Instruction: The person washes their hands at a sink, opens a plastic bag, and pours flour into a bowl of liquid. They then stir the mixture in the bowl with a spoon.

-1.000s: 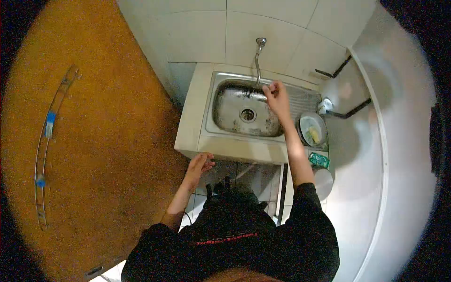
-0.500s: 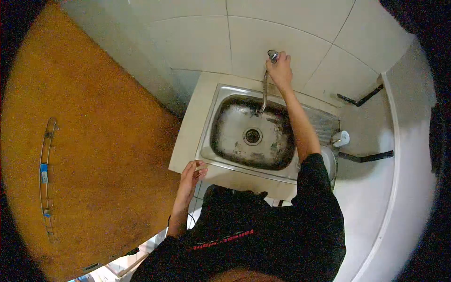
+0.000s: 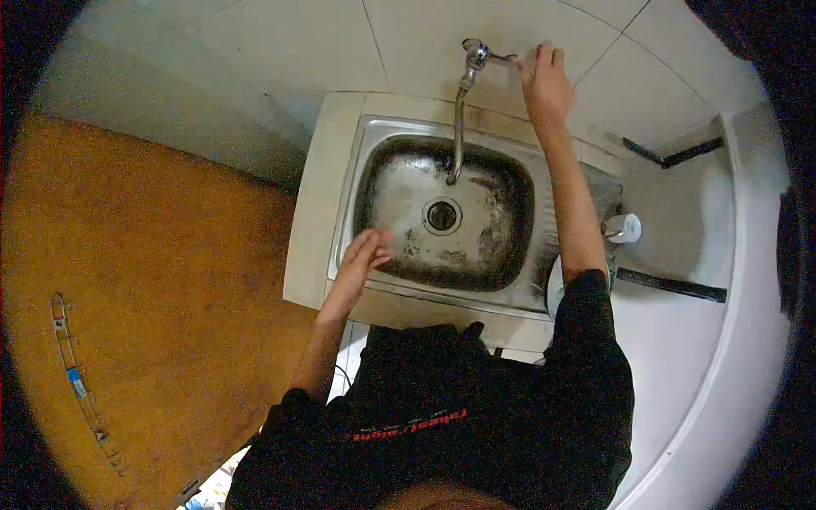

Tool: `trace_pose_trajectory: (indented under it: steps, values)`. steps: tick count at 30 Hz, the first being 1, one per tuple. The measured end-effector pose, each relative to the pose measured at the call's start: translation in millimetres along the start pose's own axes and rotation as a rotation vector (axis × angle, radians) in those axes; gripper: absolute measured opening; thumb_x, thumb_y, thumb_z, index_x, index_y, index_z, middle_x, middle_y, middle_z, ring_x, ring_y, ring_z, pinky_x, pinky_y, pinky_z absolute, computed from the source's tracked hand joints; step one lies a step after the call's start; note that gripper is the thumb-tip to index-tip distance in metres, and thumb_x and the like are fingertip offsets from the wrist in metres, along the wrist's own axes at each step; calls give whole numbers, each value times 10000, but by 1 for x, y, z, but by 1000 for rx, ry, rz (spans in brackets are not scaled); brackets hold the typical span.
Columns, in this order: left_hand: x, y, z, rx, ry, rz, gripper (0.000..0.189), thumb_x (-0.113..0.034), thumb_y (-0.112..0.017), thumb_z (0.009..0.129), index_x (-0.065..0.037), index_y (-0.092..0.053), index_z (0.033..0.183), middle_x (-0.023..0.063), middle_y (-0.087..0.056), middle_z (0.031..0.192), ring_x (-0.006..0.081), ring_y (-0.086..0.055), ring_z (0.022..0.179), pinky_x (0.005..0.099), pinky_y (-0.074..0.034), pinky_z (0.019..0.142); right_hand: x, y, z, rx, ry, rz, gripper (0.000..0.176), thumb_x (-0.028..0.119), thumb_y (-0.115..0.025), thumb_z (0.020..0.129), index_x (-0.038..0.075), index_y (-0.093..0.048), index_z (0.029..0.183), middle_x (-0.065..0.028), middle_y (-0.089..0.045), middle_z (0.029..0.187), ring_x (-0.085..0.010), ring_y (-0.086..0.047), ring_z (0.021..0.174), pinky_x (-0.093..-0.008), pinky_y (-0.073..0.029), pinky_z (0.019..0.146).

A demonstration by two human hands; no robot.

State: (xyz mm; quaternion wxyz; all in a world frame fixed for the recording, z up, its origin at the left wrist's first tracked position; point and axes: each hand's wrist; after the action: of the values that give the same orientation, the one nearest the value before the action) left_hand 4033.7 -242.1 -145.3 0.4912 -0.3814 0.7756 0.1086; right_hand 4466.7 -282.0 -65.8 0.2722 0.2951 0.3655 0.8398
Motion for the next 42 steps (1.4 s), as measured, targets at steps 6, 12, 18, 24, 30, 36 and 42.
trace_pose_trajectory:
  steps: [6, 12, 18, 24, 30, 36, 42]
  values:
    - [33, -21, 85, 218, 215, -332, 432, -414, -497, 1007, -60, -554, 1249, 94, -605, 1214, 218, -607, 1077, 374, -463, 994, 11, -19, -3, -142, -26, -59, 447, 516, -622, 894, 111, -505, 1043, -122, -603, 1001, -354, -648, 802, -432, -523, 611]
    - [60, -42, 145, 11, 246, -417, 377, -429, -516, 984, -112, -591, 1175, 44, -633, 1125, 192, -601, 1044, 369, -480, 940, -9, -69, -166, 71, -561, 1027, 466, 466, -534, 974, 52, -514, 1189, -89, -596, 1123, -228, -584, 997, -335, -498, 775]
    - [120, -75, 232, 92, 293, -311, 363, -443, -499, 981, -121, -601, 1114, 5, -649, 916, 172, -626, 898, 359, -517, 769, 61, -128, -291, 692, -1167, 1310, 531, 499, -453, 989, 56, -483, 1280, -66, -520, 1208, -189, -485, 1110, -346, -388, 971]
    - [85, -105, 206, -36, 318, -128, 518, -573, -474, 952, -108, -615, 1131, 87, -654, 973, 259, -610, 916, 449, -489, 779, 56, -206, -313, 792, -1092, 1263, 470, 451, -412, 1012, 49, -511, 1235, -97, -546, 1226, -223, -506, 1104, -351, -393, 961]
    - [90, -88, 221, -50, 143, 96, 629, -598, -504, 929, -86, -556, 1290, 109, -665, 1020, 285, -633, 870, 448, -498, 810, 71, -183, -310, 638, -1264, 1623, 456, 489, -444, 986, 66, -560, 1113, -84, -581, 1064, -208, -531, 978, -355, -419, 872]
    - [91, -68, 251, 66, 294, -179, 577, -540, -497, 962, -101, -479, 1337, 96, -641, 1040, 278, -628, 816, 430, -512, 762, 99, -173, -333, 582, -1259, 1714, 478, 532, -441, 975, 80, -580, 1053, -69, -594, 972, -196, -540, 906, -356, -439, 828]
    - [130, -62, 224, 162, 283, -224, 466, -475, -428, 1012, -110, -471, 1299, 106, -648, 1055, 272, -634, 844, 427, -525, 822, 84, -202, -363, 690, -1123, 1762, 565, 621, -379, 974, 101, -546, 1118, -58, -567, 1011, -200, -524, 930, -369, -456, 857]
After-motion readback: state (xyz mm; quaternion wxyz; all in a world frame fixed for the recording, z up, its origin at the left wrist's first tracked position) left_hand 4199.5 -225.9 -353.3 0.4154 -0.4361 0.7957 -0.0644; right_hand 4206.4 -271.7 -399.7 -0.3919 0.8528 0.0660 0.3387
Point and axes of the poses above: each hand's wrist, its own z-axis towards the middle knuckle, its own y-axis out of the back of the hand, x = y × z
